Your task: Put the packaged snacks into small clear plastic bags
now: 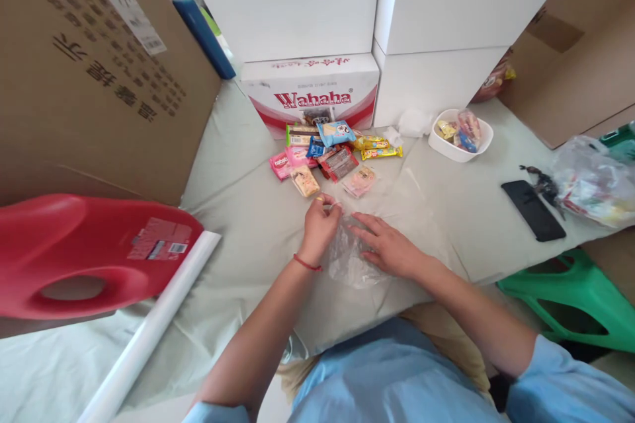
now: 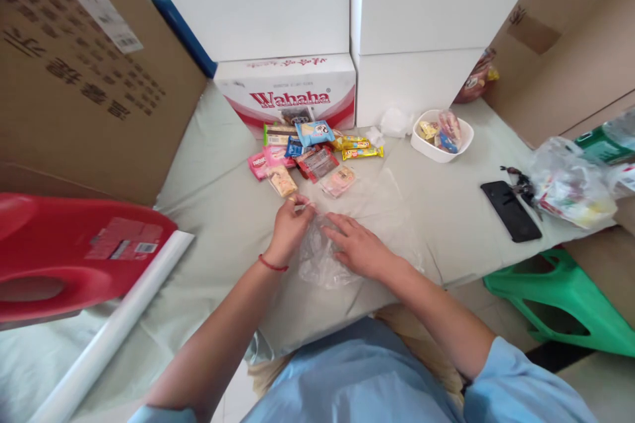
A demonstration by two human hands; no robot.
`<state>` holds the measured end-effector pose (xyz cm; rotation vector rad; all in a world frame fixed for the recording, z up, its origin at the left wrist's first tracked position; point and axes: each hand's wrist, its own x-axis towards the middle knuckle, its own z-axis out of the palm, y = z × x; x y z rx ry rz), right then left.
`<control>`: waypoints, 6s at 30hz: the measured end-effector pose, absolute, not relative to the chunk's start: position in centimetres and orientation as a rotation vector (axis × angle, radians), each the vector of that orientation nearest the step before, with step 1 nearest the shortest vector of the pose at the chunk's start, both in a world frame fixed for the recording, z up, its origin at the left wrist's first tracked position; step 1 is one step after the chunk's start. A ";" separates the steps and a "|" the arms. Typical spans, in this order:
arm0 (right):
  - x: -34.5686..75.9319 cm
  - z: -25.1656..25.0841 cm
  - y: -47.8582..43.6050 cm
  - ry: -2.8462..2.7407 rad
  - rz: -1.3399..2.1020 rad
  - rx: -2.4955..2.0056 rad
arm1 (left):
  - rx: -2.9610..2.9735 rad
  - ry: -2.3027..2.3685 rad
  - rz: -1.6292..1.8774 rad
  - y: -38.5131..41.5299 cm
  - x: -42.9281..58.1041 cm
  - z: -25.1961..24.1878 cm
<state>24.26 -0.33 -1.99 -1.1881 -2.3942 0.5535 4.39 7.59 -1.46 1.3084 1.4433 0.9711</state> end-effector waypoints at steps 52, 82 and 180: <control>23.1 2.7 27.1 -2.439 -0.009 -1.343 | 2.458 1.413 0.280 2.9 2.3 -2.5; 31.2 -0.6 1.5 -2.369 0.458 -1.358 | 2.467 1.470 0.248 2.9 2.3 -2.6; 28.0 -0.2 0.3 -2.652 0.441 -1.428 | 1.802 1.683 0.660 4.2 4.8 -0.5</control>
